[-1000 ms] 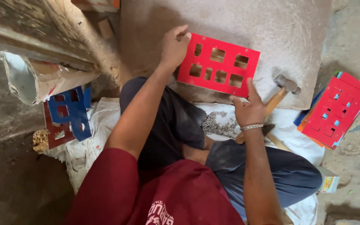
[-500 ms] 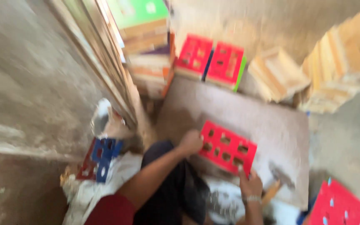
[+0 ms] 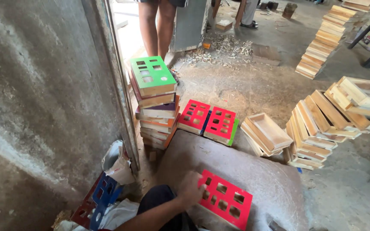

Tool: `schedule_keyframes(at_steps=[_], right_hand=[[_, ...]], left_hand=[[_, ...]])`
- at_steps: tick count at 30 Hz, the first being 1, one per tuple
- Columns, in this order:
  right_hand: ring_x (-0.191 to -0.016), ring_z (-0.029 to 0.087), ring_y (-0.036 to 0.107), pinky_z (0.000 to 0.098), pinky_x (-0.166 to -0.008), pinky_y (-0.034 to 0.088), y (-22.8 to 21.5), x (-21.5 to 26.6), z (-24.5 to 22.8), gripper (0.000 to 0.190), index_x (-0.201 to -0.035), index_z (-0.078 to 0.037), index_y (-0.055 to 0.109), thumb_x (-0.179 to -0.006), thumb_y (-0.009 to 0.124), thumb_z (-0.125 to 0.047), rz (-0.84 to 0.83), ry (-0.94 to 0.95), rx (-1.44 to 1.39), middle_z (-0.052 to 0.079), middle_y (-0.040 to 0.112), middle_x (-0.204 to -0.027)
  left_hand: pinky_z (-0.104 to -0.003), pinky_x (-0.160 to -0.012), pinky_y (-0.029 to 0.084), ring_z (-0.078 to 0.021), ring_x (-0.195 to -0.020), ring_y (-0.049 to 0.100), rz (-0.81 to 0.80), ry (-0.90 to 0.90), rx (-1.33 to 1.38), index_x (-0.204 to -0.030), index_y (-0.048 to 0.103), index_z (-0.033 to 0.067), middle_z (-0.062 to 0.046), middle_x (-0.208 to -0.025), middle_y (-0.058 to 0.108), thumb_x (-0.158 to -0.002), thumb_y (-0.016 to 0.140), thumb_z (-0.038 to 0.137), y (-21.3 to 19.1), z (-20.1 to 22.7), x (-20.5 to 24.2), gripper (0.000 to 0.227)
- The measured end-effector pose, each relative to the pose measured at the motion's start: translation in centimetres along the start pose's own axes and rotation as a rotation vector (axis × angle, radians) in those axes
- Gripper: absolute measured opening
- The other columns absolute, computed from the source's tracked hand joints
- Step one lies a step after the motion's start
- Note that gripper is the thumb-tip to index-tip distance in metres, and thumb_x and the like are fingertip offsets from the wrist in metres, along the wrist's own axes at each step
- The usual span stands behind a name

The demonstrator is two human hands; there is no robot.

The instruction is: The person sits on the floor and assembles small wooden boxes using a hammer and nails. They place a red plastic template over the wooden frame, hammer nails into the template's holes, and then remove the template to reveal the assembled box.

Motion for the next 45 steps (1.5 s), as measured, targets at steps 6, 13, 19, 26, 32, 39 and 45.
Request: schedule_keyframes(at_steps=[6, 13, 19, 26, 32, 39, 45], right_hand=[[-0.112, 0.037, 0.067, 0.0491, -0.096, 0.053, -0.6, -3.6, 0.3, 0.037, -0.110, -0.015, 0.074, -0.103, 0.054, -0.045, 0.018, -0.039, 0.033, 0.018, 0.072, -0.114], [-0.102, 0.043, 0.066, 0.0495, -0.087, 0.053, 4.7, 7.5, 13.7, 0.063, -0.118, 0.006, 0.063, -0.085, 0.079, -0.045, 0.625, 0.144, -0.338, 0.031, 0.068, -0.110], [-0.069, 0.016, 0.064, 0.0289, -0.060, 0.057, -0.6, 14.1, 14.5, 0.054, -0.146, -0.007, 0.046, -0.099, 0.068, -0.022, 0.293, 0.073, -1.568, 0.011, 0.071, -0.101], [-0.064, 0.017, 0.064, 0.0290, -0.055, 0.054, 0.1, 14.4, 13.2, 0.044, -0.136, -0.001, 0.055, -0.097, 0.067, -0.019, 0.209, 0.148, -1.736, 0.010, 0.068, -0.100], [-0.064, 0.017, 0.064, 0.0297, -0.060, 0.056, 0.1, 13.8, 12.6, 0.043, -0.133, -0.001, 0.057, -0.095, 0.069, -0.016, 0.222, 0.168, -1.698, 0.011, 0.068, -0.098], [-0.064, 0.016, 0.063, 0.0314, -0.052, 0.053, 0.0, 14.0, 12.0, 0.040, -0.128, -0.004, 0.057, -0.093, 0.071, -0.016, 0.212, 0.190, -1.711, 0.009, 0.067, -0.095], [-0.065, 0.015, 0.062, 0.0311, -0.046, 0.051, -0.5, 13.9, 11.1, 0.040, -0.127, -0.005, 0.057, -0.092, 0.073, -0.017, 0.198, 0.191, -1.697, 0.007, 0.066, -0.094]], left_hand=[[-0.052, -0.082, 0.055, -0.0443, -0.098, 0.067, -0.407, 0.390, 0.205, -0.121, 0.065, -0.0013, -0.025, -0.107, 0.069, -0.079, 0.072, 0.022, 2.8, 11.0, 10.8, 0.048], [-0.048, -0.093, 0.056, -0.0389, -0.112, 0.066, -1.061, 0.445, -0.423, -0.109, 0.071, 0.0018, -0.022, -0.118, 0.067, -0.087, 0.060, 0.018, 13.5, 4.5, 18.7, 0.029], [-0.050, -0.087, 0.054, -0.0398, -0.105, 0.064, -1.077, 0.402, -0.242, -0.097, 0.077, 0.0138, -0.018, -0.108, 0.069, -0.081, 0.063, 0.020, 15.3, 1.3, 21.2, 0.022], [-0.048, -0.086, 0.053, -0.0374, -0.102, 0.065, -0.955, 0.235, -0.046, -0.092, 0.078, 0.0151, -0.014, -0.101, 0.071, -0.085, 0.067, 0.018, 12.4, 3.8, 18.2, 0.014], [-0.046, -0.084, 0.053, -0.0399, -0.097, 0.065, -0.898, 0.219, 0.106, -0.110, 0.078, 0.0122, -0.017, -0.106, 0.070, -0.087, 0.067, 0.006, 11.1, 6.3, 16.6, 0.026], [-0.029, -0.072, 0.055, -0.0163, -0.081, 0.067, -0.749, -0.102, 0.477, -0.116, 0.074, 0.0026, -0.008, -0.093, 0.073, -0.093, 0.072, 0.007, 9.7, 7.4, 13.7, 0.023], [-0.024, -0.069, 0.055, -0.0087, -0.078, 0.067, -0.637, -0.329, 0.714, -0.115, 0.071, -0.0049, -0.005, -0.089, 0.072, -0.100, 0.069, 0.008, 9.6, 7.7, 6.2, 0.020]])
Point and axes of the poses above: each hand's wrist, its own x-axis away from the middle knuckle, its own y-axis out of the palm, z = x × y, the point moved 5 cm from there along -x, towards the middle knuckle
